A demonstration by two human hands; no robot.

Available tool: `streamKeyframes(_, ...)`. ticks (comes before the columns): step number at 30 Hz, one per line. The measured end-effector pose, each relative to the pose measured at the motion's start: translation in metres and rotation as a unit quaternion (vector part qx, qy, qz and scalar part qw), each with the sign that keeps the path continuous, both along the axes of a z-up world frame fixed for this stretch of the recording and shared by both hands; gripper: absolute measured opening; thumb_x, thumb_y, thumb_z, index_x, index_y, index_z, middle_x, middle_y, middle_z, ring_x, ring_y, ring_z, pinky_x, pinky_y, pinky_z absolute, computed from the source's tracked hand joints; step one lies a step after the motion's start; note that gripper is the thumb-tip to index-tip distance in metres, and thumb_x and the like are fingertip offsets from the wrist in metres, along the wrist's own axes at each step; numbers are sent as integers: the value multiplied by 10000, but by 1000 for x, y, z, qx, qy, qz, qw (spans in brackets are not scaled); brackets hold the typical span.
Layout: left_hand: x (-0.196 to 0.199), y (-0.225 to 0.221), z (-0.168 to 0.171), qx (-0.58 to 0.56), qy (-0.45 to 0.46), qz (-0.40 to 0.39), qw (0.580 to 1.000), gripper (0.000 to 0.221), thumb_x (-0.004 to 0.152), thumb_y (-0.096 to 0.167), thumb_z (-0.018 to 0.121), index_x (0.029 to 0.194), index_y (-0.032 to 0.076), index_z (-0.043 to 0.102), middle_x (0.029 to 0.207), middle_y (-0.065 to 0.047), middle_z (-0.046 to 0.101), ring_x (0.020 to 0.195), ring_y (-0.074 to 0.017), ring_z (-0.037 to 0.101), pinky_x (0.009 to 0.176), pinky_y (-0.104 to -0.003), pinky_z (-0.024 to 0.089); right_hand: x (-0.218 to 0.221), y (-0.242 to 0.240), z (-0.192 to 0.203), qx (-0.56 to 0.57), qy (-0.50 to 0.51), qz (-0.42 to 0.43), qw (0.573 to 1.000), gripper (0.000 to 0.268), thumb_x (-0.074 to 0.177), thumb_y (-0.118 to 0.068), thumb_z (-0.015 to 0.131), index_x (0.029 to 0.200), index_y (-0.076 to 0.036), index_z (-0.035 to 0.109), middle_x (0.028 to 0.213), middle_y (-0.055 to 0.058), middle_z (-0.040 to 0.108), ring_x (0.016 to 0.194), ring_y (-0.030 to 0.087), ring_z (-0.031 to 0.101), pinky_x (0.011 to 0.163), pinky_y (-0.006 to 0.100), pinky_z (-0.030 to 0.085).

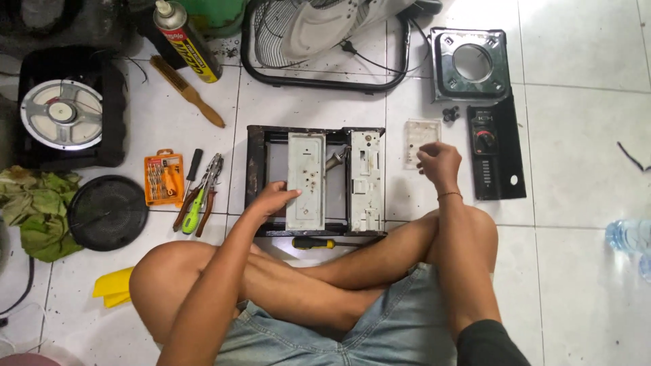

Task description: The person is disassembling a portable stove by using a screwdriver to remove screws from the internal metal frame.

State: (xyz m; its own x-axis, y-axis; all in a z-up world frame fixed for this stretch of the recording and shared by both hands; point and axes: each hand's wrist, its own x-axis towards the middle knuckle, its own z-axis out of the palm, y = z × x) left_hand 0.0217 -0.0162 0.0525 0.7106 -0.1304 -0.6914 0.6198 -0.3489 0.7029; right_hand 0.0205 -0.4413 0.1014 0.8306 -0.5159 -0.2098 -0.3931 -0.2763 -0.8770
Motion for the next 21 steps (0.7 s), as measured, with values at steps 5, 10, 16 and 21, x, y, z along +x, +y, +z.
streamKeyframes(5,9,7,-31,-14,21,9,1000,404,816,290,815,1093,12,719,842,-112,727,720,-205,704,621,-337,588,4,-6,-6,-68,95,50,992,178,831,57,703,996,34,765,878,280,731,568,257,713,462,320,638)
streamKeyframes(10,6,4,-10,-17,10,-1,1000,413,810,287,823,1092,3,722,858,-103,716,726,-196,667,612,-345,573,6,-1,-3,-65,103,47,991,185,839,55,710,1019,50,753,868,269,731,580,240,713,460,313,636)
streamKeyframes(16,9,6,-30,-26,6,-2,1000,422,805,295,803,1111,18,714,833,-96,727,674,-176,697,573,-310,585,-2,7,8,-69,105,42,991,210,855,68,678,1056,72,736,926,310,724,638,276,730,498,311,626)
streamKeyframes(21,5,3,-51,-3,-32,3,999,398,798,225,788,1127,8,740,910,-139,733,807,-220,674,650,-376,578,-9,5,0,-110,88,55,988,194,866,61,687,1052,63,744,917,296,728,645,267,724,486,316,616)
